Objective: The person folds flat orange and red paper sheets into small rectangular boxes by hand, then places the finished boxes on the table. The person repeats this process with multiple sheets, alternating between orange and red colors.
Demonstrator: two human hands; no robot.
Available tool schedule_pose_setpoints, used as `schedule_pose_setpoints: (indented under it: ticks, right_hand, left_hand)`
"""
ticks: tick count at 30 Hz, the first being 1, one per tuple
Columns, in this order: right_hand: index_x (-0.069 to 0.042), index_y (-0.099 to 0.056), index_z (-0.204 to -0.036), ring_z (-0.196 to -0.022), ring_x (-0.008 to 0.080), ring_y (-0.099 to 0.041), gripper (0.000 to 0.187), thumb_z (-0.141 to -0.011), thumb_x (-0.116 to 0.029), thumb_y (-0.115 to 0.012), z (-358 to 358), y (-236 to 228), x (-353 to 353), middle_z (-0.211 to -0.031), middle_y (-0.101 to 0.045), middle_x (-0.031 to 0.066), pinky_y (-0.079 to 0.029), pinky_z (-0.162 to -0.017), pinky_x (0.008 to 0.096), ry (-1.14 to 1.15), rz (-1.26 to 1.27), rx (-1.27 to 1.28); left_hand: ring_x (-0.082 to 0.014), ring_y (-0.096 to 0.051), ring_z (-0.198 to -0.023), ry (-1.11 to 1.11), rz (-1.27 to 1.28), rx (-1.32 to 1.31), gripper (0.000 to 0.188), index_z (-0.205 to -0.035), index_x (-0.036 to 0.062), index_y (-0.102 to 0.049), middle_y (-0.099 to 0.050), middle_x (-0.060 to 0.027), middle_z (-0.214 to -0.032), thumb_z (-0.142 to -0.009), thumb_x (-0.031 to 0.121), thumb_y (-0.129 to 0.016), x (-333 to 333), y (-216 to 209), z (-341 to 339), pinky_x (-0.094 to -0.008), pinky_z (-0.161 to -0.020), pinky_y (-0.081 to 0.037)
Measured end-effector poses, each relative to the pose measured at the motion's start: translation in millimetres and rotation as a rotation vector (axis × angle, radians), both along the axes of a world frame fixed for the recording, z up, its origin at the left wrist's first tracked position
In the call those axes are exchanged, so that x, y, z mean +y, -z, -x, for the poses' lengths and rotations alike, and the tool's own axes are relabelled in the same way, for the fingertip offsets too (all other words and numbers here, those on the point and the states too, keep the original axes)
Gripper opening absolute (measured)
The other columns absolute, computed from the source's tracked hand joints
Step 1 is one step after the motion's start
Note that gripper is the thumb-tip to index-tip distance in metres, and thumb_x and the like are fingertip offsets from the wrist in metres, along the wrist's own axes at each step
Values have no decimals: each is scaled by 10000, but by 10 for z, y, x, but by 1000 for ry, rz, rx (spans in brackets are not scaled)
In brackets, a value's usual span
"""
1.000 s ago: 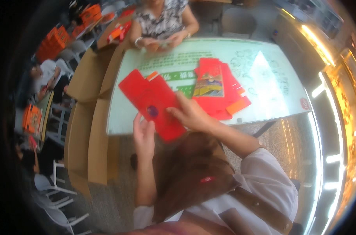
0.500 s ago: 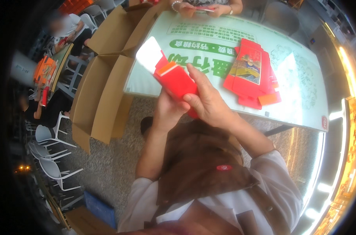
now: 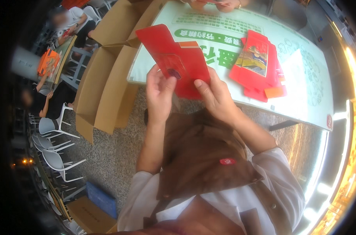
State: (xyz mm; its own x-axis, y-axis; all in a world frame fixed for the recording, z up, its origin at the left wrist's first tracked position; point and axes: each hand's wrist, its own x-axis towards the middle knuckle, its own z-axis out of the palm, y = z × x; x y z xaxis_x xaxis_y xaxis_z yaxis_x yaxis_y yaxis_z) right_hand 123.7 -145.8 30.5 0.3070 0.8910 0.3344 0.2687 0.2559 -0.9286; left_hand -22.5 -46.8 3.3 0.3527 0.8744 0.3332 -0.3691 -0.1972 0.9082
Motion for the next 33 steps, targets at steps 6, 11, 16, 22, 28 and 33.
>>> schedule_pose_setpoints:
  ticks: [6,11,16,22,28,33]
  right_hand:
    - [24,-580,-1261,-1001,164,-612,471,-1035,-386,-535,-262,7,-131,-1092,-660,77,-497,-903,338,-261,118,494]
    - [6,-664,-1106,-908,138,-637,375,-1011,-347,-580,-443,-132,-132,-1026,-677,73,-531,-797,288,-307,321,439]
    - [25,-672,-1120,-804,142,-663,279,-1003,-215,-591,-524,-83,-204,-993,-680,61,-570,-701,277,-427,358,422]
    - [33,-671,-1122,-780,138,-665,199,-972,-69,-589,-589,-94,-303,-976,-674,47,-594,-686,269,-439,526,469]
    - [-5,-696,-1101,-788,43,-541,188,-971,-94,-592,-632,191,-407,-851,-641,-50,-466,-719,237,-443,613,288]
    - [-19,-637,-1297,-1112,109,-580,329,-980,-71,-567,-622,329,-456,-1203,-674,37,-461,-980,295,-614,598,334]
  left_hand:
    - [-116,-627,-1006,-13,118,27,215,-1229,-17,-579,-676,-85,-1126,-1040,57,-507,42,169,309,-260,-898,-514]
    - [-119,-630,-1008,10,97,112,206,-1212,-16,-598,-675,-81,-1135,-1033,59,-527,-87,327,476,-263,-899,-517]
    - [-121,-628,-1014,11,94,189,200,-1200,-20,-607,-675,-78,-1136,-1023,40,-534,-141,334,598,-268,-903,-517]
    - [-109,-632,-979,5,121,339,191,-1164,-19,-642,-694,-61,-1079,-1002,17,-547,-166,333,643,-257,-879,-512]
    - [-106,-635,-951,115,147,443,184,-1148,-8,-660,-702,-46,-1041,-987,25,-575,-203,544,685,-252,-867,-508]
    - [-106,-639,-934,169,186,493,170,-1121,-11,-670,-708,-54,-1027,-973,24,-594,-284,590,654,-245,-855,-508]
